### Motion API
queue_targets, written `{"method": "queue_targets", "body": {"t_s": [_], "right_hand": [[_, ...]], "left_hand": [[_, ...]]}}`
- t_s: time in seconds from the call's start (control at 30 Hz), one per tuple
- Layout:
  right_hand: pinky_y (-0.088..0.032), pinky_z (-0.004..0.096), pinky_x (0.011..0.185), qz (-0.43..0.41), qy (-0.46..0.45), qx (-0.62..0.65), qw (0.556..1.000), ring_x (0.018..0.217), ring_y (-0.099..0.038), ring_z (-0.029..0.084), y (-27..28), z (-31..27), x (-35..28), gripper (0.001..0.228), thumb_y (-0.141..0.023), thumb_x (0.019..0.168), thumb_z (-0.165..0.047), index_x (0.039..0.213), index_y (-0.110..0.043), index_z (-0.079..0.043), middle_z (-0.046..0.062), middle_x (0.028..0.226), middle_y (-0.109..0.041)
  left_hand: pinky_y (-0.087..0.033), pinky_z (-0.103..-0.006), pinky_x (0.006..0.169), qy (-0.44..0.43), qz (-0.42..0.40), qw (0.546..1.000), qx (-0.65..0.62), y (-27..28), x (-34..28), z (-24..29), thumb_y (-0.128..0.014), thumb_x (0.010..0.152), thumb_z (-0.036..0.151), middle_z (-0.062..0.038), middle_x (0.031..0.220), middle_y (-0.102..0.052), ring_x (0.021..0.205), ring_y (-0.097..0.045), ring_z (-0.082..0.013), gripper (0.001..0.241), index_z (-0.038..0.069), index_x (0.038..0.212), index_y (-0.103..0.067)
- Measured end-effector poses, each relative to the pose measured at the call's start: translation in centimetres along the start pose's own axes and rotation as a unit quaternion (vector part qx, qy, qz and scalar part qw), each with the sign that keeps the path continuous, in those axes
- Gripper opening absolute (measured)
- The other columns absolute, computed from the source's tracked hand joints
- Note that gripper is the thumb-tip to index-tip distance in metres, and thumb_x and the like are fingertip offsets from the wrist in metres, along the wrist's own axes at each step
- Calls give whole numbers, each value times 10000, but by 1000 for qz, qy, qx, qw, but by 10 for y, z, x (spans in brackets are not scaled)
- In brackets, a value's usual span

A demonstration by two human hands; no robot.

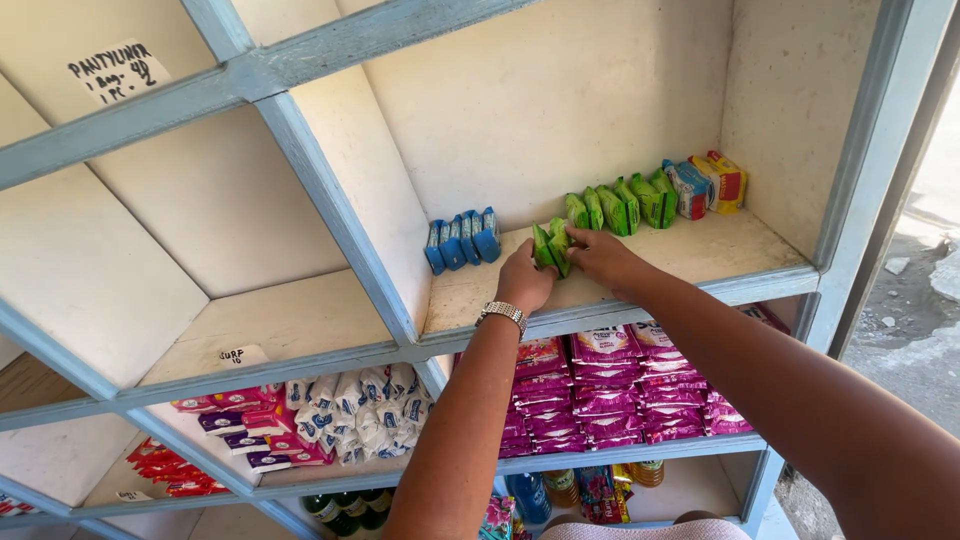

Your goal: Stocking laundry detergent sachets on grocery store shelves.

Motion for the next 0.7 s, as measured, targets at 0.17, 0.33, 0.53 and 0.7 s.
{"method": "queue_targets", "body": {"t_s": [0.17, 0.33, 0.53, 0.7], "right_hand": [[-497, 304, 913, 6, 17, 41, 999, 1078, -597, 161, -1, -13, -7, 553, -588, 963, -66, 1493, -432, -47, 134, 1280, -635], [-526, 323, 840, 49, -17, 33, 998, 996, -607, 192, 5, 0, -2, 462, -632, 960, -81, 1392, -476, -30, 139, 1192, -619], [-546, 312, 783, 43, -13, 46, 998, 933, -639, 175, 4, -6, -14, 413, -627, 965, -104, 1348, -496, -24, 126, 1148, -629], [-569, 343, 735, 38, -32, 48, 998, 849, -669, 187, 3, -16, -23, 375, -615, 975, -110, 1315, -513, 8, 122, 1149, -626]], "left_hand": [[-556, -417, 919, -10, 49, 999, 5, -8, 13, -8, -750, 836, 132, -221, 1235, -684, 1105, -698, -356, 678, 38, 1456, -492], [-571, -367, 926, -11, 99, 994, -46, -12, 14, -8, -830, 778, 76, -218, 1353, -533, 1115, -678, -345, 734, 37, 1425, -486], [-605, -329, 863, 27, 41, 982, -184, -7, 0, -7, -809, 769, 44, -124, 1394, -617, 1114, -709, -213, 730, 39, 1422, -483], [-618, -323, 848, 25, 31, 981, -189, -5, -4, -2, -804, 796, 87, -121, 1386, -630, 1092, -731, -206, 681, 36, 1409, -514]]}}
Point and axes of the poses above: each hand's wrist, its own x-axis towards the middle knuckle, its own y-axis out of the back of the hand, z = x × y, the point moved 4 cm from there along x, towards the middle knuckle
